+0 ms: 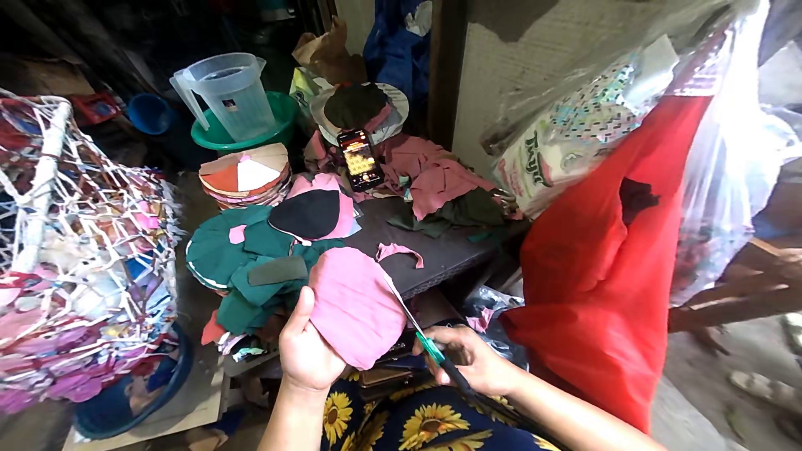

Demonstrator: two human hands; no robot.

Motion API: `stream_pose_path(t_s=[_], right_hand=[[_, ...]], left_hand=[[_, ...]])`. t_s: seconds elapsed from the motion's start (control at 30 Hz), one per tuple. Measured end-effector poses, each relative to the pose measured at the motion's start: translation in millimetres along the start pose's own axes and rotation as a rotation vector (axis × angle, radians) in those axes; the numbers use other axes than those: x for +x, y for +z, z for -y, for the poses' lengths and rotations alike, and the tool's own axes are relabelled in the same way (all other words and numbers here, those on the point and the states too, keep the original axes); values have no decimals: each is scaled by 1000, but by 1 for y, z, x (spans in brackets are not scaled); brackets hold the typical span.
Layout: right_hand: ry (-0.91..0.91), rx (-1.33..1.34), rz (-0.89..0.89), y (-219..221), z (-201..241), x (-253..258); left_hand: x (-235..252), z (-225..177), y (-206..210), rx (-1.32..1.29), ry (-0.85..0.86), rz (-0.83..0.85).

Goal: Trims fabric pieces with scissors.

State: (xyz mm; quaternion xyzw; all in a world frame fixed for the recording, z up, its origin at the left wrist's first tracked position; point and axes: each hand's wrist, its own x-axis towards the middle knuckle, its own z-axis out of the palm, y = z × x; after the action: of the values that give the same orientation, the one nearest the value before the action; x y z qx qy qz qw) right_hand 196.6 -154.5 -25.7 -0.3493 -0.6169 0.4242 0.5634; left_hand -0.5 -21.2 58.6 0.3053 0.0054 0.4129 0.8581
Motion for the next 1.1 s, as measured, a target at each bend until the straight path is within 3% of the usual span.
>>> stream_pose_path(t_s=[0.27,0.5,1.1], right_hand=[[13,-33,-72,4,1,-3],[-27,49,68,0,-3,-1],[13,-37,-62,1,5,2]], left_hand=[[-1,-2,-2,32,37,-8],[-3,2,-2,-27,-12,20],[-6,7,-2,-3,-35,15]])
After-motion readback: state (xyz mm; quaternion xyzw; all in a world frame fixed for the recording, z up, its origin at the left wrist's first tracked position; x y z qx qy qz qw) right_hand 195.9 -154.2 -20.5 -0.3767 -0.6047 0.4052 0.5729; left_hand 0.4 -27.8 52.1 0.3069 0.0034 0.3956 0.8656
